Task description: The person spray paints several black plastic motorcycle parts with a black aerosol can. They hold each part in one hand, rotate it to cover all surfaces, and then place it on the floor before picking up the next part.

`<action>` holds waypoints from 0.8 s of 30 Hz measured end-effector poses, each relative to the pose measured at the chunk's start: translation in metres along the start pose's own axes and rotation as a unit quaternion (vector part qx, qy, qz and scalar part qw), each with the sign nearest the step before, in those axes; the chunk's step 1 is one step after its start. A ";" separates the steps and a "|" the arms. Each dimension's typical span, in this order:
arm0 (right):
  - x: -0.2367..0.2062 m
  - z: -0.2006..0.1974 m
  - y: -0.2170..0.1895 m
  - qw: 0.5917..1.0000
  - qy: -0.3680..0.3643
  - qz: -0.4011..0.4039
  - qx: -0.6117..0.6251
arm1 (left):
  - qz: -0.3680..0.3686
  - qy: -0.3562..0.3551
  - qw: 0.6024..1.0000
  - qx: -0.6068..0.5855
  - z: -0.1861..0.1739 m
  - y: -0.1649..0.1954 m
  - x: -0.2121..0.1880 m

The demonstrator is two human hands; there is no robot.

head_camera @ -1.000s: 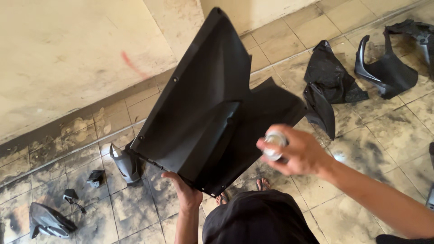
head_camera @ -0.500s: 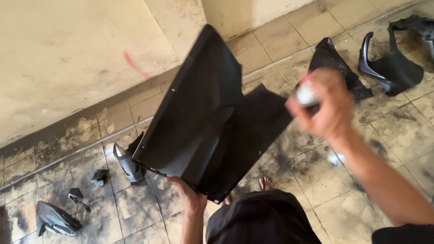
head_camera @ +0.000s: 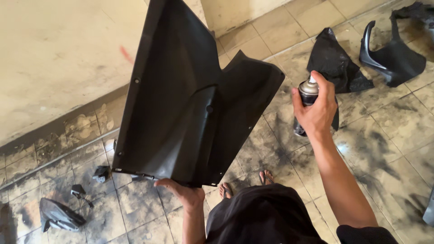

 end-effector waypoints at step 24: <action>-0.074 0.004 -0.131 0.828 -0.228 -0.440 0.262 | -0.004 0.147 0.978 -0.151 0.041 0.083 0.107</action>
Point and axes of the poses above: each hand's wrist, its own x-axis towards the middle knuckle, its own z-axis out of the palm, y = z × x, the point moved 3 cm from there along x, towards the middle knuckle, and after that the axes turned 14 degrees about -y, right-handed, at the moved point
